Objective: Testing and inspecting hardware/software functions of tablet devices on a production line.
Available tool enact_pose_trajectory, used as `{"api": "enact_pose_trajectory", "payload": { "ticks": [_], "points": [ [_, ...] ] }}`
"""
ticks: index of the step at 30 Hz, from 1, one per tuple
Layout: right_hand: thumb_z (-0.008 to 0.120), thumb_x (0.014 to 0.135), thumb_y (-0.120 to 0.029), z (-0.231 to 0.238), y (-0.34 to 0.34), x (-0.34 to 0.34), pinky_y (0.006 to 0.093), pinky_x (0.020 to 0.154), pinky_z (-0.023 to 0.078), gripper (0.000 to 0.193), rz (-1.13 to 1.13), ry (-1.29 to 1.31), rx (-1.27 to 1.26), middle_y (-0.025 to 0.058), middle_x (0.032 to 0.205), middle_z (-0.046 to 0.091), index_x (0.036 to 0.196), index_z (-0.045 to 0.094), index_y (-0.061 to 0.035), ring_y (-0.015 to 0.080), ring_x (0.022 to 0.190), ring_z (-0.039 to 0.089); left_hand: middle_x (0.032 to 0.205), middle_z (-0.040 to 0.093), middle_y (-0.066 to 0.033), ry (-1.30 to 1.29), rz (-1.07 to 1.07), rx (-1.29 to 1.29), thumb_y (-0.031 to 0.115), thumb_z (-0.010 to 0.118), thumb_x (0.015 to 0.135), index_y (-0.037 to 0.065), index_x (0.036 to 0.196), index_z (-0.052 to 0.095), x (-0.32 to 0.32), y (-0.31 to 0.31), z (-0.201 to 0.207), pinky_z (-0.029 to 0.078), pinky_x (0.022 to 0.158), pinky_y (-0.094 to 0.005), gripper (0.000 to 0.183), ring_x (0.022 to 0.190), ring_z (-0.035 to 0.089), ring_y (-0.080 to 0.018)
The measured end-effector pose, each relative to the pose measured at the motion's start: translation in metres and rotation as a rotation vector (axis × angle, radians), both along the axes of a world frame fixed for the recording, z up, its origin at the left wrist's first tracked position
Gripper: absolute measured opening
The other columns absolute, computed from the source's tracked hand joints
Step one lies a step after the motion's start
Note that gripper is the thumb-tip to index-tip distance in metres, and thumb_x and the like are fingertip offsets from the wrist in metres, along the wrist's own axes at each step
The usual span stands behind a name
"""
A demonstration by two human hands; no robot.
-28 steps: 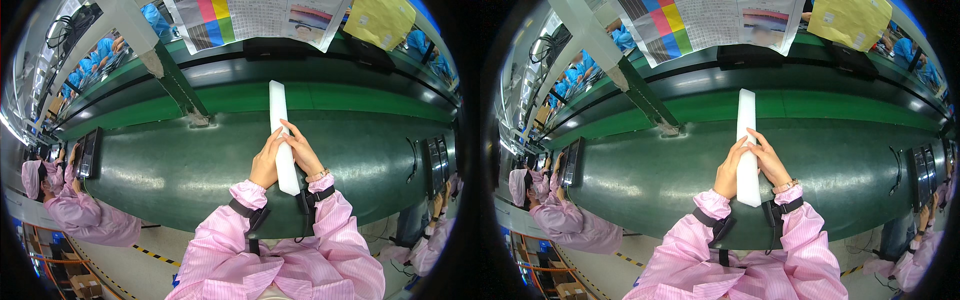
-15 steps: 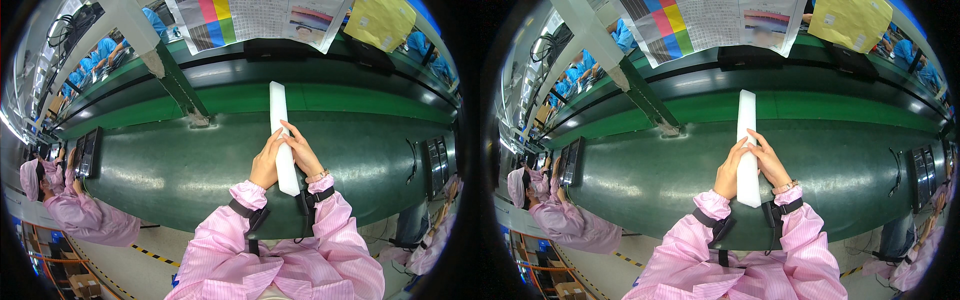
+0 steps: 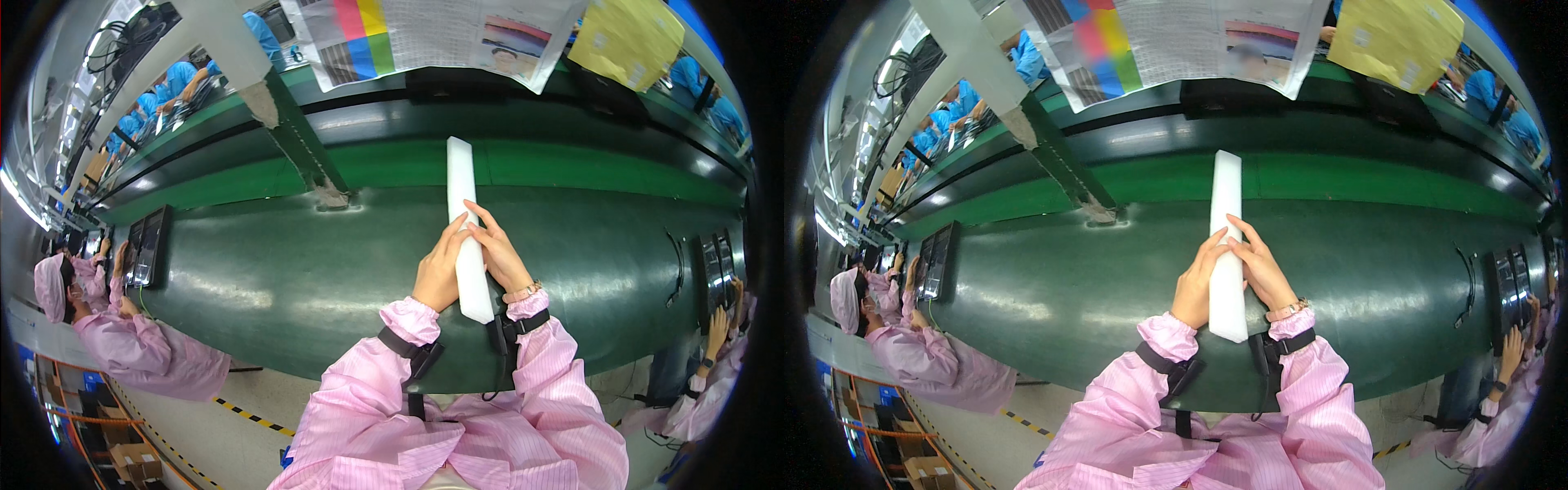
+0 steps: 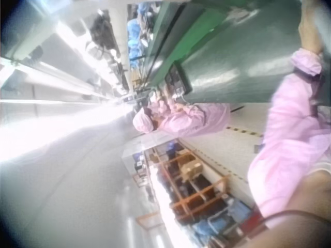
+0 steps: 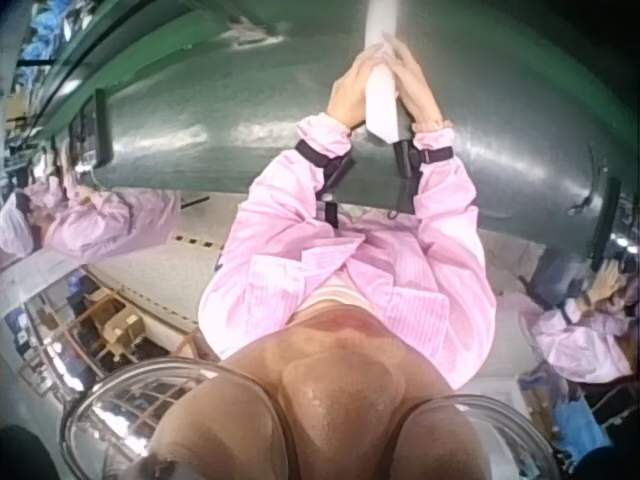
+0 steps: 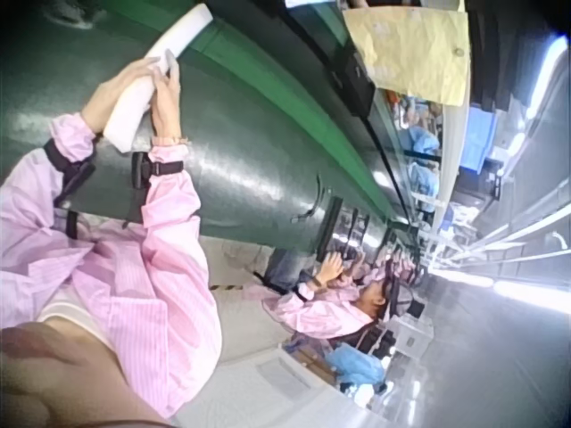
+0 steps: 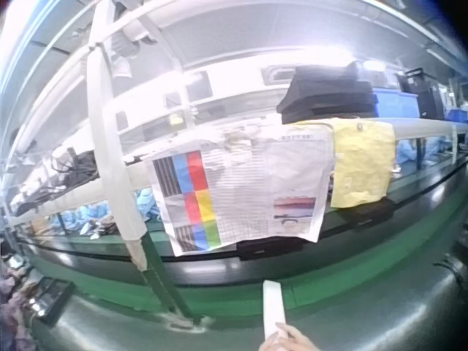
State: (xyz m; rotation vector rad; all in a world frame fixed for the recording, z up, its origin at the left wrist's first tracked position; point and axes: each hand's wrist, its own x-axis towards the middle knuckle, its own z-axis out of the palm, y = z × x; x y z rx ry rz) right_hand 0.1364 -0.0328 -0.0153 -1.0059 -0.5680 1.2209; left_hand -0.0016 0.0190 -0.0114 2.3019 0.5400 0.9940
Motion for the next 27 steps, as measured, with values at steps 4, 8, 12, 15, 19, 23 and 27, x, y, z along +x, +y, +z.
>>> {"api": "enact_pose_trajectory", "payload": {
  "ticks": [4,8,12,15,19,23,27],
  "points": [
    [0.053,0.099,-0.014,-0.005,-0.002,0.002,0.0264,0.079,0.049,0.047,-0.01,-0.015,0.03,0.0084,0.1,0.064,0.144,0.04,-0.0138,0.0113,0.092,0.059,0.142,0.045,-0.0125,-0.007,-0.019,-0.024,0.018,0.073,0.078,0.009,0.125,0.048,-0.001,-0.003,0.006,0.055,0.083,-0.0419,0.054,0.11,0.061,-0.0359],
    [0.052,0.099,-0.014,-0.001,-0.002,-0.001,0.0263,0.081,0.049,0.047,0.009,-0.003,0.022,0.0083,0.101,0.063,0.144,0.039,-0.013,0.011,0.093,0.059,0.142,0.045,-0.0133,0.012,-0.005,-0.04,0.013,0.071,0.077,0.008,0.126,0.047,-0.003,-0.002,0.001,0.055,0.084,-0.0413,0.054,0.112,0.06,-0.0358],
    [0.051,0.1,-0.014,-0.002,-0.002,0.0,0.027,0.084,0.049,0.046,-0.001,-0.003,0.028,0.0091,0.105,0.062,0.144,0.039,-0.0134,0.012,0.095,0.059,0.143,0.044,-0.0106,-0.021,0.001,0.0,0.015,0.074,0.076,0.011,0.128,0.046,-0.001,-0.002,-0.004,0.056,0.081,-0.0411,0.058,0.107,0.062,-0.0368],
    [0.052,0.1,-0.014,0.0,-0.002,0.0,0.0271,0.084,0.049,0.046,-0.016,-0.007,0.022,0.0091,0.105,0.062,0.144,0.04,-0.0135,0.0125,0.095,0.058,0.143,0.044,-0.011,-0.028,-0.005,-0.009,0.014,0.073,0.076,0.01,0.127,0.046,-0.001,-0.002,-0.004,0.056,0.08,-0.0411,0.057,0.106,0.063,-0.0371],
    [0.052,0.099,-0.015,-0.001,0.001,0.0,0.0269,0.083,0.049,0.046,-0.017,-0.019,0.019,0.0088,0.105,0.061,0.144,0.041,-0.0138,0.0125,0.096,0.058,0.143,0.044,-0.0119,-0.028,-0.004,-0.012,0.014,0.073,0.076,0.009,0.126,0.045,-0.003,-0.001,-0.001,0.056,0.08,-0.0411,0.057,0.104,0.063,-0.0373],
    [0.052,0.1,-0.014,-0.002,-0.001,0.001,0.0263,0.083,0.05,0.045,-0.01,-0.017,0.021,0.0082,0.106,0.06,0.144,0.041,-0.0141,0.0119,0.095,0.058,0.143,0.044,-0.0121,-0.031,-0.009,-0.006,0.014,0.073,0.076,0.008,0.126,0.045,-0.002,-0.001,-0.001,0.056,0.08,-0.0413,0.057,0.105,0.063,-0.0371],
    [0.052,0.099,-0.014,-0.003,-0.001,0.0,0.0262,0.083,0.05,0.045,-0.023,-0.006,0.034,0.0075,0.109,0.059,0.143,0.042,-0.0141,0.0116,0.095,0.058,0.143,0.044,-0.0119,-0.023,-0.006,-0.011,0.014,0.073,0.076,0.008,0.126,0.045,-0.002,-0.002,-0.001,0.056,0.08,-0.0413,0.057,0.105,0.062,-0.0368]
  ]
}}
